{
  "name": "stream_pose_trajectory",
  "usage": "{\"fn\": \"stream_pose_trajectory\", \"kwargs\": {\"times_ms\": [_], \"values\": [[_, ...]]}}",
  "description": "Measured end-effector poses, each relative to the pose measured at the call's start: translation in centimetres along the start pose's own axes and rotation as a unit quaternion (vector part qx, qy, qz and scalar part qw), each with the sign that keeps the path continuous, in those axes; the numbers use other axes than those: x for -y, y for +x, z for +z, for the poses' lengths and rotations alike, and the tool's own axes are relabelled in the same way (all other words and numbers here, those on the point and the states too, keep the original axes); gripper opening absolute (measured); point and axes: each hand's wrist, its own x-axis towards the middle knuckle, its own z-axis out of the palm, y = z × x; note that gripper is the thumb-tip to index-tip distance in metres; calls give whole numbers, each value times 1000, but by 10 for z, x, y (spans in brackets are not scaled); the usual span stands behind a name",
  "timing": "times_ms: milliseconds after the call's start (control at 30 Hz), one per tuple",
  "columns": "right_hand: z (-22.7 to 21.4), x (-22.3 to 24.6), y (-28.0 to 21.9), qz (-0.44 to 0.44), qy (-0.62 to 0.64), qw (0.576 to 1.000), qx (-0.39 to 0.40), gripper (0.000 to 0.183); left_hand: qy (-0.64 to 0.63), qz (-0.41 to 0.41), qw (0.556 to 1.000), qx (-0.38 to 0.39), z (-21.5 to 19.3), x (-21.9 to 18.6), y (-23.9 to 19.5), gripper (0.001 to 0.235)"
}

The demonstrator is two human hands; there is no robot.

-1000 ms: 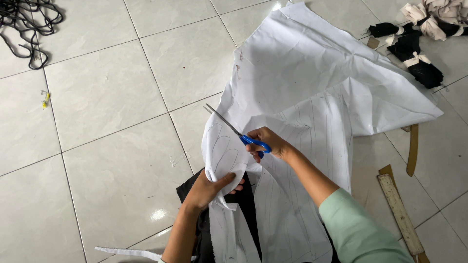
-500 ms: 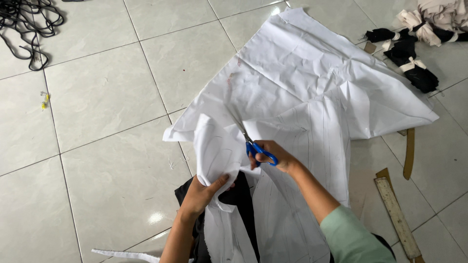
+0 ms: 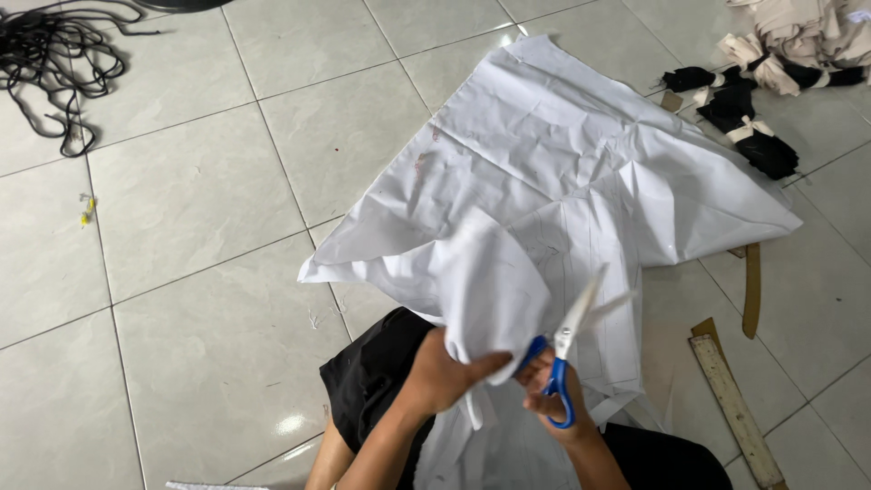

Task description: The person sits on the floor and uses blue-handled scissors to cut a large piece of white fabric along pre-drawn lines. They carefully follow the marked patterns to separate sections of the material.

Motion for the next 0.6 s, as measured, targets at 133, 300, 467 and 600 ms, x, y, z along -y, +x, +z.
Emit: {"fn": "stream_pose_trajectory", "kwargs": {"times_ms": [133, 300, 467, 600], "values": [[-36, 41, -23, -34, -95, 988, -120, 71, 241, 99, 946, 192, 34, 7, -16, 30], [-54, 94, -40, 29, -236, 898, -370, 61, 234, 102, 921, 294, 42, -11, -24, 41], [-52, 153, -49, 0, -213, 803, -556, 45, 410, 121, 849, 312, 7, 55, 19, 21], [-76, 163, -78, 85, -237, 764, -594, 36, 443, 74, 804, 389, -32, 67, 21, 27]]}}
